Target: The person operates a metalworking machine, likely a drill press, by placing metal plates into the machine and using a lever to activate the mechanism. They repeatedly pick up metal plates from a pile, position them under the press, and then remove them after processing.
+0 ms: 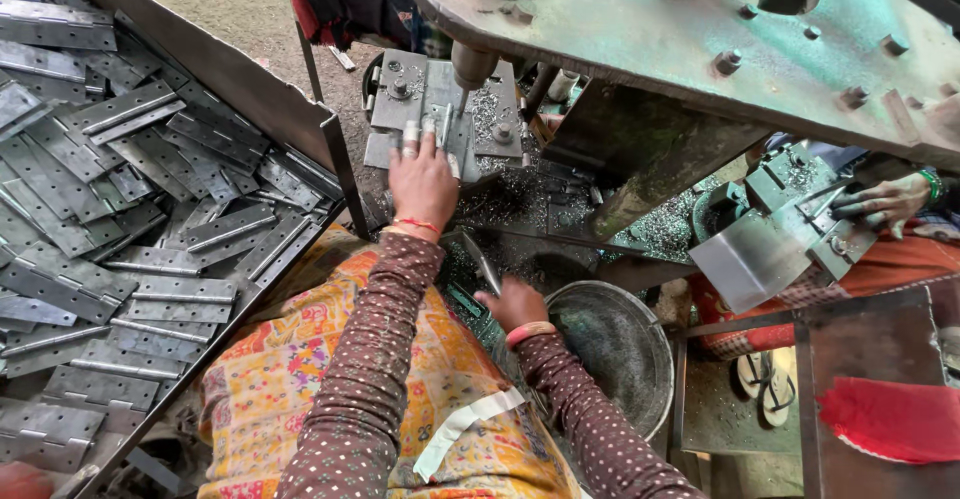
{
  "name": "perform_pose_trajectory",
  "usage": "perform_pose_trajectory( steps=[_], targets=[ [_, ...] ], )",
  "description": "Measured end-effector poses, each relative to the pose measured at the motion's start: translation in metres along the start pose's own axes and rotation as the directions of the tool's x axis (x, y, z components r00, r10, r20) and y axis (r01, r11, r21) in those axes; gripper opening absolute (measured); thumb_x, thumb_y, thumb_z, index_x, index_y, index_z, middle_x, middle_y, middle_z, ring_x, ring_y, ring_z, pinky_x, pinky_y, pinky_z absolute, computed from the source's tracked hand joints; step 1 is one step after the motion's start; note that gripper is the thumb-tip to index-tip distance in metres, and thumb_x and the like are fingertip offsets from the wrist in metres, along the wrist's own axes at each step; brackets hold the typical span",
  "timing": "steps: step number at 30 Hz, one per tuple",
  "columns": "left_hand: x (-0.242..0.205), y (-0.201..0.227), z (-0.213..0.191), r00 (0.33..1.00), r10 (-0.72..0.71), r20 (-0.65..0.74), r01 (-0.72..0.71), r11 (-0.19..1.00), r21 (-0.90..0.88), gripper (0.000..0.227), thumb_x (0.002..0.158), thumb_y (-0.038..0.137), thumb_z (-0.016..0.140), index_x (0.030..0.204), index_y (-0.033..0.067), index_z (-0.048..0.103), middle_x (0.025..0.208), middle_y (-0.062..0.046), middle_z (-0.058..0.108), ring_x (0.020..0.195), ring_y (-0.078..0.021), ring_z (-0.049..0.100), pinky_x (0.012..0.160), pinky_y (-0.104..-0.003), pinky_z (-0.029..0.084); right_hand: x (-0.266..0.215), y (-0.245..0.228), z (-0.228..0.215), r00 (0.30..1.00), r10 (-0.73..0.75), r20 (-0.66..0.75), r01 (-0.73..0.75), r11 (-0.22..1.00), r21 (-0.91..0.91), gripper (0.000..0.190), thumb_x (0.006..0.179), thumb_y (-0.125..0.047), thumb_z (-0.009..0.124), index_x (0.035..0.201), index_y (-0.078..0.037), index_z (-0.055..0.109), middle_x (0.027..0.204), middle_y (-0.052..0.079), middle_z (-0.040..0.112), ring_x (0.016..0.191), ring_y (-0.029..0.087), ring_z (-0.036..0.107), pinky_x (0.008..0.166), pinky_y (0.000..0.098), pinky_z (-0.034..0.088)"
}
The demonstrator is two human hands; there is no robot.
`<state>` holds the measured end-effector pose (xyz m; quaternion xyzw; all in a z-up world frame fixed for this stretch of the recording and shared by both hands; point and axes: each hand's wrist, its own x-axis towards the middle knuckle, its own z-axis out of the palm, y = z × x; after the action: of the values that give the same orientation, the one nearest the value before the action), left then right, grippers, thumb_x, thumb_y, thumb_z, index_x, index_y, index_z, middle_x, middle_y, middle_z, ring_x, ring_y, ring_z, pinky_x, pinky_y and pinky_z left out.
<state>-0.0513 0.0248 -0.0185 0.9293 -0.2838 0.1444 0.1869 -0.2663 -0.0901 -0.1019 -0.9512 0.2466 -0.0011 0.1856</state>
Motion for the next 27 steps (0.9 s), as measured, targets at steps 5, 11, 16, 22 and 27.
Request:
perform_pose_trajectory(
  steps=[5, 11, 16, 22, 27],
  targets=[
    [-0.016, -0.009, -0.002, 0.998, 0.043, 0.055, -0.04, 0.998, -0.058, 0.031, 0.093, 0.018, 0.054, 0.113, 0.0051, 0.073, 0.15, -0.012, 0.056, 0.136, -0.0294, 0.053, 0.114, -0.057, 0.031, 0.008, 0.023, 0.024, 0.989, -0.034, 0.144, 0.04, 0.998, -0.039, 0.054, 0.09, -0.049, 0.075, 0.11, -0.001, 0.061, 0.093, 0.023, 0.073, 0.086, 0.041, 0.072, 0.076, 0.0504, 0.057],
    [0.003, -0.006, 0.002, 0.983, 0.023, 0.184, -0.038, 0.996, 0.079, 0.032, 0.102, 0.019, 0.046, 0.115, 0.0095, 0.073, 0.153, -0.011, 0.051, 0.131, -0.0253, 0.055, 0.124, -0.059, 0.018, 0.054, -0.008, -0.034, 0.938, 0.064, 0.34, -0.011, 0.988, -0.155, 0.063, 0.085, -0.053, 0.077, 0.115, -0.001, 0.06, 0.098, 0.023, 0.073, 0.088, 0.039, 0.074, 0.078, 0.0482, 0.058],
    [0.024, 0.002, 0.005, 0.995, 0.023, 0.101, -0.04, 0.985, 0.168, 0.033, 0.099, 0.024, 0.047, 0.109, 0.0089, 0.074, 0.149, -0.011, 0.052, 0.137, -0.0271, 0.049, 0.117, -0.056, 0.019, 0.022, 0.022, 0.019, 0.98, -0.026, 0.199, 0.028, 1.0, -0.006, 0.051, 0.087, -0.045, 0.077, 0.107, 0.0, 0.063, 0.091, 0.022, 0.073, 0.085, 0.039, 0.074, 0.076, 0.0486, 0.058],
    [-0.001, -0.008, 0.007, 0.998, 0.017, -0.055, -0.015, 0.999, 0.039, 0.033, 0.101, 0.021, 0.05, 0.118, 0.0066, 0.075, 0.146, -0.011, 0.06, 0.133, -0.0285, 0.055, 0.118, -0.056, 0.029, 0.011, 0.038, 0.048, 0.991, 0.011, 0.131, -0.014, 1.0, 0.019, 0.047, 0.084, -0.047, 0.079, 0.1, -0.004, 0.068, 0.09, 0.022, 0.073, 0.087, 0.043, 0.071, 0.075, 0.0517, 0.055],
    [0.019, -0.003, 0.025, 1.0, 0.012, 0.02, -0.013, 0.997, 0.074, 0.029, 0.097, 0.019, 0.052, 0.11, 0.0086, 0.076, 0.145, -0.012, 0.059, 0.133, -0.0282, 0.055, 0.116, -0.056, 0.032, 0.056, 0.008, -0.018, 0.952, 0.041, 0.304, 0.01, 0.986, -0.165, 0.059, 0.082, -0.054, 0.079, 0.104, -0.002, 0.063, 0.093, 0.023, 0.073, 0.087, 0.042, 0.073, 0.077, 0.0499, 0.057]
  ],
)
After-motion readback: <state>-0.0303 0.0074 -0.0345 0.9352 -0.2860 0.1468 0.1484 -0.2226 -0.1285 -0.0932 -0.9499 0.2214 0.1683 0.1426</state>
